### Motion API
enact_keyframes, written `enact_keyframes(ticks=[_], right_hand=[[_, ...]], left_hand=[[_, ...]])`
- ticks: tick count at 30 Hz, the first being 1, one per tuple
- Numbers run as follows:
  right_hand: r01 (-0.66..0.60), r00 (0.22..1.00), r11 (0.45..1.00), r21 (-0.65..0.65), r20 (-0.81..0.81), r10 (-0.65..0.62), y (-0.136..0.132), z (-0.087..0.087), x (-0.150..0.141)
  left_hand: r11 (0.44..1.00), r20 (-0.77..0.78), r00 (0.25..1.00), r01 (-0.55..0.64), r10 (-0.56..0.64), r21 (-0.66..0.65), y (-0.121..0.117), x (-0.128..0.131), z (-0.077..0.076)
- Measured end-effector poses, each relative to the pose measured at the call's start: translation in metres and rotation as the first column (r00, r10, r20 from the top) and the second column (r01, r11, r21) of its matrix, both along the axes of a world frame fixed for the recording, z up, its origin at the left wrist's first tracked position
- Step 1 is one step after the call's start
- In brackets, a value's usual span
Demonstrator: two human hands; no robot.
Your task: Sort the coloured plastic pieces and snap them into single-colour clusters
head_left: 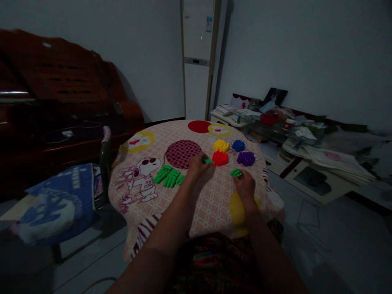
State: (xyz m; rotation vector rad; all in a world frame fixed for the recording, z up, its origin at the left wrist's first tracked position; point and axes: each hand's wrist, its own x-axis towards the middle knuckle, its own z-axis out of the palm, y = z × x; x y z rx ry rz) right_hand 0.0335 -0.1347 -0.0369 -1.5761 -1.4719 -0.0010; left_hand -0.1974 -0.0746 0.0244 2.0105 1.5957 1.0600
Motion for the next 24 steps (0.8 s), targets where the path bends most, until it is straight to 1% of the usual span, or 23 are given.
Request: enact_keyframes(ticks=[1, 3, 5, 6, 10, 14, 17, 21, 24], right_hand=[[-0.001, 1.000, 1.000, -0.004, -0.003, 0.001, 0.000, 0.000, 0.000], [0.001, 1.000, 1.000, -0.011, -0.018, -0.001, 0.000, 0.001, 0.001], [0.000, 0.999, 1.000, -0.016, -0.039, -0.001, 0.000, 0.002, 0.001], [-0.002, 0.999, 1.000, -0.016, -0.048, 0.002, 0.000, 0.002, 0.001], [-0.003, 0.996, 1.000, -0.015, -0.093, 0.002, -0.001, 0.004, 0.001], [-0.006, 0.992, 1.000, 0.001, -0.129, 0.006, -0.004, 0.007, 0.001], [-0.015, 0.992, 1.000, 0.004, -0.127, 0.015, -0.005, 0.009, 0.002], [-0.016, 0.991, 1.000, -0.003, -0.130, 0.015, -0.005, 0.010, 0.003], [0.001, 0.991, 1.000, -0.002, -0.137, -0.002, -0.004, 0.009, 0.004]], left_hand=[[0.997, 0.006, 0.997, 0.083, -0.083, 0.004, -0.004, 0.010, 0.000], [0.972, 0.020, 0.972, 0.233, -0.233, 0.011, -0.011, 0.029, -0.001], [0.948, 0.029, 0.947, 0.319, -0.319, 0.001, -0.017, 0.045, -0.005], [0.939, 0.037, 0.938, 0.344, -0.344, -0.012, -0.020, 0.053, -0.007], [0.937, 0.078, 0.936, 0.348, -0.344, -0.039, -0.028, 0.077, -0.018], [0.946, 0.039, 0.946, 0.323, -0.322, -0.023, -0.029, 0.091, -0.028], [0.952, 0.029, 0.951, 0.307, -0.307, -0.003, -0.027, 0.095, -0.031], [0.944, 0.034, 0.943, 0.331, -0.331, 0.009, -0.028, 0.095, -0.035], [0.943, 0.094, 0.939, 0.332, -0.330, -0.008, -0.028, 0.092, -0.036]])
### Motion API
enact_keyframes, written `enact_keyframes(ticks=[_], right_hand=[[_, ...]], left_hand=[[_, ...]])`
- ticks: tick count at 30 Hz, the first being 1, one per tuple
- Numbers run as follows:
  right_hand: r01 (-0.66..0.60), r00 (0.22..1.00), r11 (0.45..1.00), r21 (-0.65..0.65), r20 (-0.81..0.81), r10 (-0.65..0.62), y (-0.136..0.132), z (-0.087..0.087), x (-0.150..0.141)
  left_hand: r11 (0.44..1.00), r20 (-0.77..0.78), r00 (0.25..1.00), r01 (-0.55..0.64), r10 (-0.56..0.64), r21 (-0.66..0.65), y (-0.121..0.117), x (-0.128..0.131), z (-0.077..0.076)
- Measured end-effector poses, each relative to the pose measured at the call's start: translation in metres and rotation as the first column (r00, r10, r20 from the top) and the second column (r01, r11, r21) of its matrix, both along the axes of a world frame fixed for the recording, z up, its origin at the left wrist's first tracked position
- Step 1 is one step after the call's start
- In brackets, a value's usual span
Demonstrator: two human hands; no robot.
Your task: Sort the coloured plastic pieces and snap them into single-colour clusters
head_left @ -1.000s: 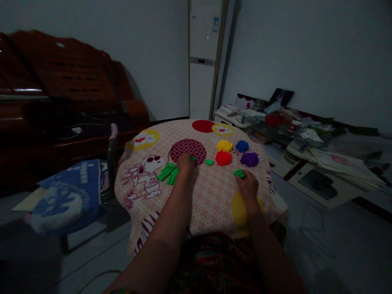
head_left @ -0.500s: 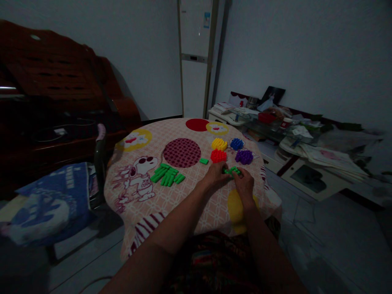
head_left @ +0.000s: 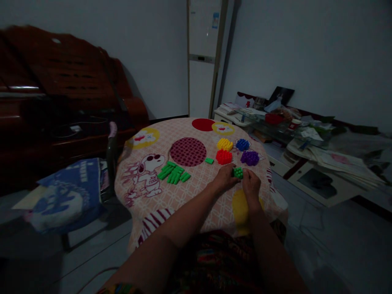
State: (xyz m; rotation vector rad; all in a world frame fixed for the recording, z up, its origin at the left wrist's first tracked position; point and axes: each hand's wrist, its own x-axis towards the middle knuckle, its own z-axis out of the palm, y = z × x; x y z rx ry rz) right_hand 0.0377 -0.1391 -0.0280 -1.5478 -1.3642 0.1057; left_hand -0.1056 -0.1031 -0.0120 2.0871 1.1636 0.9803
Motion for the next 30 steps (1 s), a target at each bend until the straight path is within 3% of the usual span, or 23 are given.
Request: enact_keyframes(ticks=[4, 7, 11, 14, 16, 18, 22, 25, 30], right_hand=[[0.001, 1.000, 1.000, 0.016, -0.028, -0.001, -0.001, -0.001, 0.002], [0.003, 0.999, 1.000, 0.018, -0.046, -0.002, -0.002, 0.000, 0.002], [0.016, 0.998, 1.000, 0.001, -0.067, -0.016, -0.003, 0.000, 0.002], [0.024, 0.997, 1.000, 0.000, -0.074, -0.024, -0.003, 0.001, 0.001], [0.027, 0.998, 1.000, -0.003, -0.065, -0.027, -0.003, 0.001, 0.000], [0.029, 0.998, 1.000, -0.005, -0.065, -0.029, -0.003, 0.000, 0.000], [0.030, 0.997, 1.000, -0.006, -0.071, -0.031, -0.003, -0.001, -0.001], [0.022, 0.997, 1.000, 0.006, -0.073, -0.022, -0.003, -0.001, -0.001], [0.026, 0.998, 1.000, 0.000, -0.061, -0.026, -0.002, -0.002, 0.000]], left_hand=[[0.997, 0.036, 0.997, -0.069, 0.070, -0.033, 0.007, -0.018, 0.007], [0.981, -0.004, 0.981, -0.195, 0.195, 0.020, 0.015, -0.047, 0.025], [0.898, -0.094, 0.894, -0.429, 0.438, 0.100, 0.014, -0.120, 0.059], [0.799, -0.325, 0.737, -0.590, 0.592, 0.116, 0.002, -0.189, 0.077], [0.761, -0.499, 0.644, -0.647, 0.580, 0.050, -0.006, -0.228, 0.080], [0.768, -0.616, 0.622, -0.639, 0.484, -0.041, -0.012, -0.252, 0.076], [0.807, -0.663, 0.658, -0.575, 0.356, -0.137, -0.013, -0.253, 0.060], [0.844, -0.618, 0.708, -0.520, 0.341, -0.130, -0.006, -0.228, 0.054], [0.926, -0.608, 0.745, -0.375, 0.273, -0.043, 0.013, -0.175, 0.059]])
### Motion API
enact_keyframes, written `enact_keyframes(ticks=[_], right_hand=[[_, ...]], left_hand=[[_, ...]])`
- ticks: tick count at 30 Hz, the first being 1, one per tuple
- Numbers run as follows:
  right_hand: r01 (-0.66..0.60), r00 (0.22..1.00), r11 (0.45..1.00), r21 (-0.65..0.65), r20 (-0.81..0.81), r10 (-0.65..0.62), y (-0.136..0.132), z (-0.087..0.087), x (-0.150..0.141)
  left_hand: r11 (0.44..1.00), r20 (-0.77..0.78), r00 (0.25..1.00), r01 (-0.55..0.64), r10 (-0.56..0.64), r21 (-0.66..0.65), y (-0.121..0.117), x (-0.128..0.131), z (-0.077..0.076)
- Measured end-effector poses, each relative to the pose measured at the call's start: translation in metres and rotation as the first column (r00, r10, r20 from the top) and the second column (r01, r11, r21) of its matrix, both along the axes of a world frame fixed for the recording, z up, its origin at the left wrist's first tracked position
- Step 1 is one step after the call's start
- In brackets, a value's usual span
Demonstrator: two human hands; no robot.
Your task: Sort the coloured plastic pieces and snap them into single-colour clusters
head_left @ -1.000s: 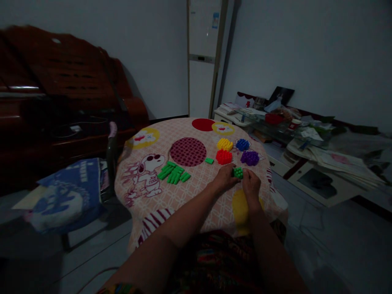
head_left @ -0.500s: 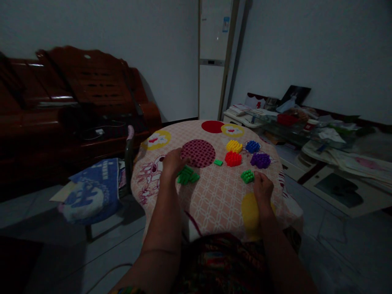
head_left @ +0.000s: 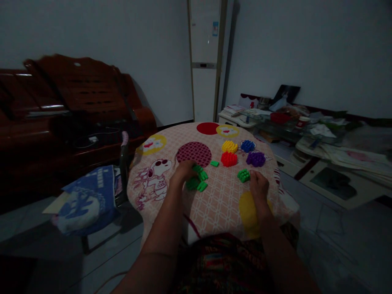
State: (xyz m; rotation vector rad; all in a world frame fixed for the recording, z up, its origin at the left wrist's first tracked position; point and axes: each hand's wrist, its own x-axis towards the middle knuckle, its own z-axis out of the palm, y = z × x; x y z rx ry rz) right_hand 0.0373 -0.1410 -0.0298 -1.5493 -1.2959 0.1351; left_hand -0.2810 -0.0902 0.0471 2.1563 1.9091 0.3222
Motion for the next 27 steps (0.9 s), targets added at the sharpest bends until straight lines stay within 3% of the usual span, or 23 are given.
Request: enact_keyframes(ticks=[3, 7, 11, 15, 19, 23, 25, 27], right_hand=[[0.000, 1.000, 1.000, 0.005, -0.001, 0.000, 0.001, -0.001, 0.000], [-0.017, 1.000, 1.000, 0.007, -0.010, 0.017, 0.002, -0.003, 0.001], [-0.009, 1.000, 1.000, -0.006, -0.018, 0.009, 0.002, -0.004, 0.001], [0.004, 1.000, 1.000, -0.009, -0.025, -0.004, 0.002, 0.000, -0.001], [-0.009, 1.000, 1.000, -0.007, -0.014, 0.009, 0.001, 0.003, -0.002], [0.002, 1.000, 1.000, 0.000, 0.006, -0.002, 0.000, 0.003, -0.002], [0.005, 1.000, 1.000, -0.001, 0.009, -0.005, 0.000, 0.003, -0.003], [0.003, 1.000, 1.000, 0.000, 0.014, -0.003, 0.000, 0.003, -0.003]], left_hand=[[0.999, -0.059, 0.997, 0.046, -0.047, -0.014, 0.013, 0.021, 0.004], [0.996, -0.028, 0.996, 0.089, -0.090, -0.032, 0.028, 0.028, 0.001], [0.995, 0.062, 0.994, 0.093, -0.095, 0.029, 0.034, 0.024, -0.012], [0.995, 0.223, 0.974, 0.015, -0.037, 0.103, 0.031, 0.019, -0.021], [0.985, 0.513, 0.854, 0.001, -0.091, 0.173, 0.028, 0.024, -0.019], [0.976, 0.716, 0.664, 0.161, -0.215, 0.145, 0.022, 0.053, -0.019], [0.953, 0.721, 0.632, 0.265, -0.285, 0.144, 0.017, 0.076, -0.022], [0.932, 0.665, 0.660, 0.321, -0.348, 0.169, 0.011, 0.099, -0.026]])
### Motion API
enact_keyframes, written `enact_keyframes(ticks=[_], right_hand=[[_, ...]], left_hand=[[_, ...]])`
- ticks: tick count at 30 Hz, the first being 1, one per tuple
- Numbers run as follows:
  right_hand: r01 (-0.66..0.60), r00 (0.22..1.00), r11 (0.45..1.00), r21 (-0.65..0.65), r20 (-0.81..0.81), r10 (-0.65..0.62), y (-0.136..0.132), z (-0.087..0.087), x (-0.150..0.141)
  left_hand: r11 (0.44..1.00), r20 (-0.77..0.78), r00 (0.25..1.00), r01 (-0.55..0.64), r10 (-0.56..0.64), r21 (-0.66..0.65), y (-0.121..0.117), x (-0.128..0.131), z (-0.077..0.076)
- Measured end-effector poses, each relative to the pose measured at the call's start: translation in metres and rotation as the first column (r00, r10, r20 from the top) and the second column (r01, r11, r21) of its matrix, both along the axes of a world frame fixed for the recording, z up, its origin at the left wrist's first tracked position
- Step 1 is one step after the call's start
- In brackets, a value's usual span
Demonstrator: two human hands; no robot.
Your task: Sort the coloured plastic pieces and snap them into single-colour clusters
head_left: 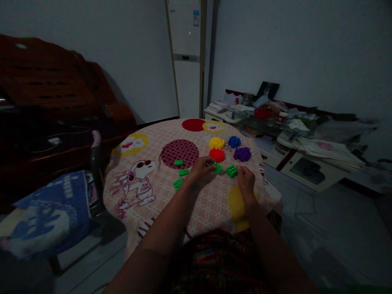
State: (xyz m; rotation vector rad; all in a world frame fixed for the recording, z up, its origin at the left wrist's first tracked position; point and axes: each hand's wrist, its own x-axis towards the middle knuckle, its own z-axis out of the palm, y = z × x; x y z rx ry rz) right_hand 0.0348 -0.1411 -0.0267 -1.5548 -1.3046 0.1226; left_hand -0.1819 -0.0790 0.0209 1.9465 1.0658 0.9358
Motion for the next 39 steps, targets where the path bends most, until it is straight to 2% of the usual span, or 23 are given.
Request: enact_keyframes(ticks=[3, 6, 15, 18, 20, 23, 25, 27, 29, 31, 35, 39], right_hand=[[-0.011, 1.000, 1.000, -0.003, 0.008, 0.011, -0.001, 0.002, 0.000], [-0.012, 1.000, 1.000, -0.012, 0.006, 0.012, -0.002, 0.004, 0.000], [-0.007, 1.000, 1.000, -0.015, -0.009, 0.006, -0.002, 0.004, 0.000], [-0.015, 1.000, 1.000, -0.006, -0.024, 0.015, -0.001, 0.003, 0.001], [-0.017, 0.999, 1.000, 0.001, -0.031, 0.017, -0.001, 0.002, 0.001], [-0.005, 1.000, 1.000, -0.001, -0.027, 0.005, 0.000, 0.001, 0.001], [-0.006, 1.000, 1.000, -0.004, -0.024, 0.006, 0.000, 0.001, 0.001], [-0.016, 1.000, 1.000, -0.001, -0.027, 0.016, -0.001, 0.001, 0.001], [-0.023, 0.999, 1.000, 0.005, -0.029, 0.023, -0.001, 0.001, 0.001], [-0.030, 0.999, 0.999, 0.010, -0.027, 0.031, -0.002, 0.002, 0.001], [-0.039, 0.999, 0.999, 0.019, -0.029, 0.040, -0.001, 0.002, 0.000], [-0.025, 0.999, 0.999, 0.021, -0.032, 0.026, -0.001, 0.001, 0.000]], left_hand=[[0.997, -0.126, 0.992, -0.021, 0.031, 0.080, -0.008, 0.028, -0.006], [0.994, -0.155, 0.988, -0.007, 0.023, 0.105, -0.016, 0.042, -0.009], [0.987, -0.106, 0.994, 0.016, 0.000, 0.159, -0.024, 0.044, -0.014], [0.984, -0.113, 0.992, -0.037, 0.057, 0.176, -0.016, 0.035, -0.010], [0.971, -0.155, 0.973, -0.137, 0.169, 0.198, -0.008, 0.021, -0.004], [0.941, -0.318, 0.891, -0.267, 0.323, 0.207, 0.000, -0.012, 0.006], [0.954, -0.475, 0.828, -0.251, 0.298, 0.162, 0.002, -0.035, 0.012], [0.980, -0.615, 0.764, -0.176, 0.194, 0.091, 0.000, -0.052, 0.016], [0.992, -0.703, 0.701, -0.117, 0.115, 0.046, -0.004, -0.059, 0.020], [0.994, -0.748, 0.657, -0.096, 0.096, 0.043, -0.008, -0.058, 0.023], [0.997, -0.777, 0.625, -0.074, 0.072, 0.033, -0.011, -0.052, 0.026], [0.994, -0.756, 0.647, -0.089, 0.100, 0.055, -0.010, -0.051, 0.024]])
